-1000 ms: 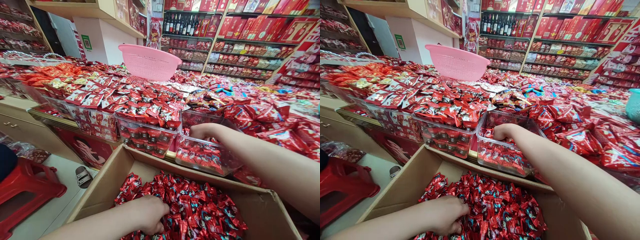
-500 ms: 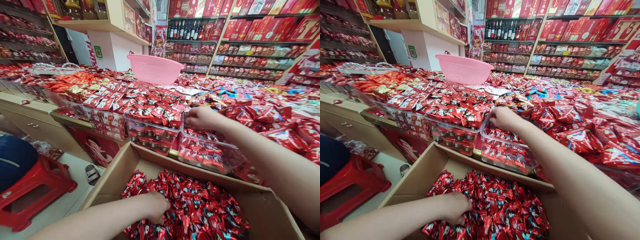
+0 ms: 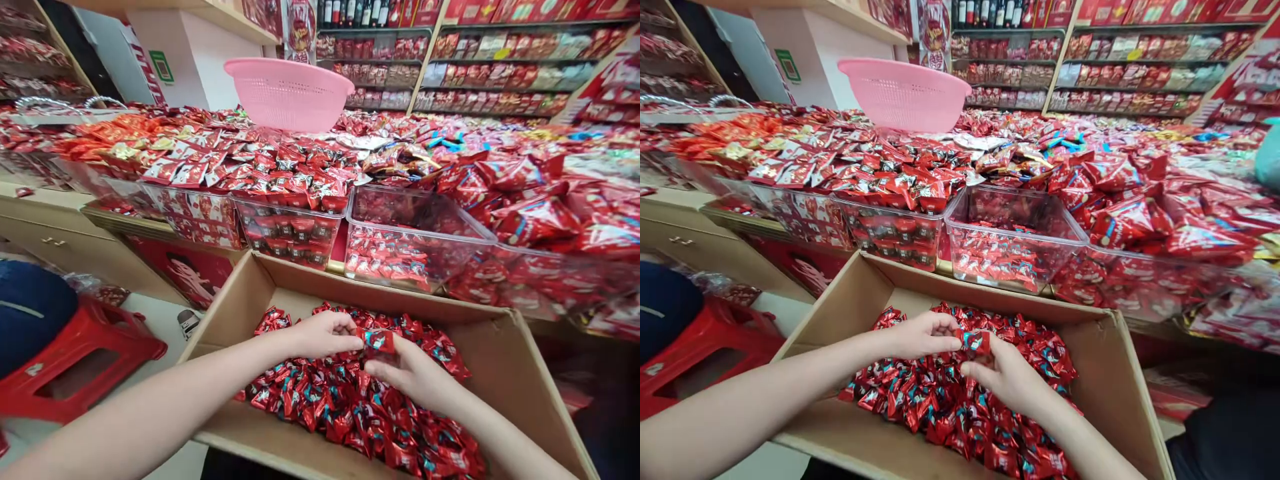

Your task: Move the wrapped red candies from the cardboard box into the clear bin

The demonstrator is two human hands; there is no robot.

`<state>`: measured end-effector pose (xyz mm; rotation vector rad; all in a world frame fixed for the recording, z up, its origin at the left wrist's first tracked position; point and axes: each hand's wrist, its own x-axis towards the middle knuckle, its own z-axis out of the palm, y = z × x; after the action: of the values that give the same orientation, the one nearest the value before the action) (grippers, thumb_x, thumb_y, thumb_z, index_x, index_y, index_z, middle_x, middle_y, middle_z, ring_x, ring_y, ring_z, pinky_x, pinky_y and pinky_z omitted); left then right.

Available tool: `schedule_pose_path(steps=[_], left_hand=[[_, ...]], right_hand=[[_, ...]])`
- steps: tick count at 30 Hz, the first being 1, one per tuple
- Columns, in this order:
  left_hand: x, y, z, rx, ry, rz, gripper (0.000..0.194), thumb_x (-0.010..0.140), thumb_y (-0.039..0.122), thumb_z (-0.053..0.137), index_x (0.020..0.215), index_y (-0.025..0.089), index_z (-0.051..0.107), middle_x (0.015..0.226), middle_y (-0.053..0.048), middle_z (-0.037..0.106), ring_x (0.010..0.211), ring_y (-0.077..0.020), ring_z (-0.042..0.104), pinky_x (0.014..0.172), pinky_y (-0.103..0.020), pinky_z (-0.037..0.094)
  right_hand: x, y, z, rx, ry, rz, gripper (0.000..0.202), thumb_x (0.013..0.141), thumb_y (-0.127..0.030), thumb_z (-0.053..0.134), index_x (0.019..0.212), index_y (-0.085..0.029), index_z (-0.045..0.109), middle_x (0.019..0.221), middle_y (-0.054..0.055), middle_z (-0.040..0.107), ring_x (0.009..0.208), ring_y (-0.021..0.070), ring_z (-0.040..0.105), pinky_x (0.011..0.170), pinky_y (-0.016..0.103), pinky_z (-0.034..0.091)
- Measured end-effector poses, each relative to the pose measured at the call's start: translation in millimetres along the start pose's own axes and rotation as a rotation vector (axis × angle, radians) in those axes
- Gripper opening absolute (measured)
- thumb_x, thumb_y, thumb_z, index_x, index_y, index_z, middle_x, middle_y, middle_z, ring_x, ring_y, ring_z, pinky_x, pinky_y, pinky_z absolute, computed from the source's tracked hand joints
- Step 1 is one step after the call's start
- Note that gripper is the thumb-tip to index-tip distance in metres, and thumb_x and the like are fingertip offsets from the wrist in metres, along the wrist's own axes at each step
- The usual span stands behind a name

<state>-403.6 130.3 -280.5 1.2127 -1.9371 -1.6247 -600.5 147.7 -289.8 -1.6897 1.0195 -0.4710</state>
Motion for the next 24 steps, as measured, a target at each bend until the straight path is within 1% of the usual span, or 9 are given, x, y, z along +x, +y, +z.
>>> schedule_pose_path(steps=[2,3,5,7,10,16,19,22,24], left_hand=[[-0.4,6.9,3.9,-0.136,0.013,-0.004,0.028,0.073,0.043,0.053,0.079,0.016,0.051,0.066,0.002,0.053,0.06,-0.0113,0.05,0.058,-0.025,0.041],[-1.0,9.1,5.5,-0.193,0.021,-0.009,0.03,0.071,0.045,0.054,0.079,0.016,0.05,0.065,0.002,0.053,0.059,-0.0119,0.051,0.058,-0.026,0.042],[-2.4,11.8,7.4,-0.287,0.054,-0.019,0.035,0.068,0.048,0.058,0.078,0.016,0.047,0.066,0.001,0.054,0.058,-0.0127,0.053,0.057,-0.028,0.043],[-4.1,13.7,8.2,-0.358,0.088,-0.027,0.038,0.064,0.048,0.062,0.077,0.016,0.046,0.067,0.001,0.055,0.058,-0.0129,0.055,0.059,-0.029,0.044],[-6.2,15.8,8.6,-0.426,0.123,-0.033,0.037,0.062,0.045,0.065,0.076,0.016,0.047,0.065,0.001,0.057,0.06,-0.0129,0.057,0.061,-0.028,0.044],[-5.1,12.1,6.5,-0.463,0.158,-0.078,0.027,0.065,0.035,0.065,0.073,0.016,0.047,0.056,0.004,0.056,0.052,-0.0106,0.057,0.048,-0.02,0.037],[-5.3,9.3,4.9,-0.469,0.152,-0.076,0.025,0.064,0.03,0.066,0.073,0.016,0.047,0.055,0.005,0.055,0.047,-0.0083,0.054,0.046,-0.02,0.036],[-7.8,11.4,2.3,-0.535,0.114,-0.043,0.026,0.067,0.032,0.065,0.079,0.015,0.049,0.06,0.004,0.058,0.051,-0.008,0.055,0.051,-0.021,0.04],[-9.4,14.9,-0.6,-0.591,0.121,-0.022,0.03,0.069,0.036,0.064,0.086,0.016,0.05,0.065,0.004,0.058,0.056,-0.0095,0.057,0.054,-0.023,0.042]], right_hand=[[1.9,-3.0,2.5,0.2,0.009,0.029,0.029,0.078,-0.042,0.053,0.089,-0.016,0.055,0.075,0.002,0.059,0.069,0.0154,0.056,0.064,0.029,0.047],[2.5,-6.3,3.3,0.285,0.022,0.045,0.03,0.077,-0.043,0.053,0.089,-0.016,0.054,0.073,0.001,0.058,0.066,0.0146,0.056,0.061,0.028,0.047],[2.9,-12.6,4.4,0.414,0.074,0.043,0.037,0.074,-0.042,0.059,0.1,-0.017,0.051,0.077,0.001,0.058,0.067,0.0141,0.056,0.059,0.028,0.048],[2.6,-16.8,4.7,0.474,0.145,0.019,0.041,0.073,-0.041,0.06,0.106,-0.018,0.051,0.078,0.001,0.059,0.07,0.0138,0.056,0.062,0.028,0.048],[1.6,-20.5,4.2,0.476,0.226,0.014,0.036,0.074,-0.042,0.059,0.098,-0.016,0.057,0.073,0.001,0.059,0.066,0.0126,0.054,0.063,0.028,0.046],[1.4,-22.6,2.8,0.328,0.267,0.006,0.026,0.073,-0.038,0.061,0.088,-0.017,0.058,0.083,0.002,0.06,0.077,0.0135,0.054,0.072,0.027,0.044],[1.0,-24.9,0.7,0.189,0.197,0.015,0.021,0.074,-0.037,0.06,0.079,-0.017,0.056,0.072,0.0,0.059,0.067,0.0125,0.052,0.061,0.025,0.043],[-5.9,-42.4,-11.8,-0.037,0.152,0.013,0.021,0.076,-0.037,0.056,0.072,-0.017,0.056,0.064,0.0,0.058,0.059,0.0124,0.051,0.054,0.024,0.041],[-13.8,-64.6,-29.9,-0.215,0.237,-0.081,0.02,0.077,-0.037,0.054,0.073,-0.018,0.059,0.07,0.002,0.061,0.064,0.0142,0.054,0.059,0.026,0.043]])
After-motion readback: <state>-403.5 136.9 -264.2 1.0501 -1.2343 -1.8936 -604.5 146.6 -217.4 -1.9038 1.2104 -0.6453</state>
